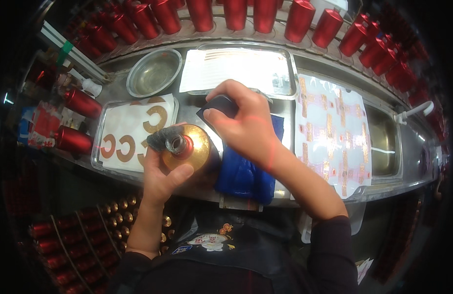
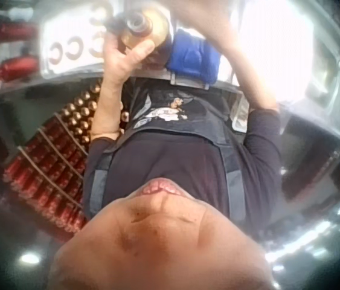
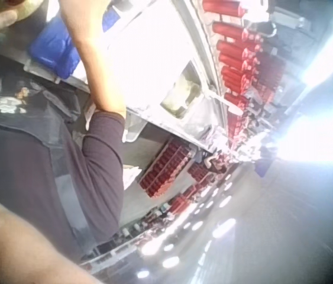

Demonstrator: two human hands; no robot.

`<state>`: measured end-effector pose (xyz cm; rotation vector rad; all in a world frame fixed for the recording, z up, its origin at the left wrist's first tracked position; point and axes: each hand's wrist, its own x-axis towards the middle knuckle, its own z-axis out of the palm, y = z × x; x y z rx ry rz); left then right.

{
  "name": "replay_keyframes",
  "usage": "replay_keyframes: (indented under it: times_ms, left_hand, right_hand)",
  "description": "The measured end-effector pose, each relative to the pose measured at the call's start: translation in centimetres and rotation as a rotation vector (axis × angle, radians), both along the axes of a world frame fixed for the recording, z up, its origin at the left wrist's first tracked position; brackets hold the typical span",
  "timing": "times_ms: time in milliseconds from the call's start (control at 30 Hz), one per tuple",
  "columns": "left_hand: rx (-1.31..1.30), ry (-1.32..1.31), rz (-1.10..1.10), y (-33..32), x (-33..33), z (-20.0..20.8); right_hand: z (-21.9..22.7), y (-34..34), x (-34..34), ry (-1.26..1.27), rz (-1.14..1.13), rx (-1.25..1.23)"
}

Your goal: The person wipes a red bottle with a cloth, applies a gold circular sticker to the neck, and then applies a rectangular label to the body. The person repeats this process on a second bottle.

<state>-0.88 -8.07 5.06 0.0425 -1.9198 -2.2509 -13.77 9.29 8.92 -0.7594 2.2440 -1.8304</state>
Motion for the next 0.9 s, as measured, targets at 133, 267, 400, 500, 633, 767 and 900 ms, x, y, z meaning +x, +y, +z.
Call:
replay_keyframes:
  times_ms: [133,267,400,500,633,767,900]
  left_hand:
    - [0.009,0.012,0.010,0.0,0.1,-0.1]
    - [0.004,0.016,-0.014,-0.3,0.2,-0.3]
    - [-0.137,0.058,-0.049,-0.9,0.3,-0.5]
    - [-0.279,0.076,-0.010,-1.1,0.3,-0.8]
    - [-0.180,0.054,0.018,-0.9,0.3,-0.8]
    - [-0.284,0.025,0.028,-0.9,0.4,-0.7]
    - [-0.372,0.054,0.075,-0.6,0.4,-0.7]
  right_hand:
    - [0.8,0.1,1.4,0.000,0.064,0.095]
    - [-0.2,0.7,1.1,-0.101,-0.056,-0.054]
    - [-1.9,1.6,1.2,0.289,-0.079,0.067]
    - [-1.8,2.0,2.5,0.571,0.034,0.042]
    - [0.0,1.4,5.8,0.929,0.184,0.005]
    - [2.0,1.0,6.4,0.924,0.222,-0.061]
    - [1.6,1.0,5.1,0.924,0.161,0.125]
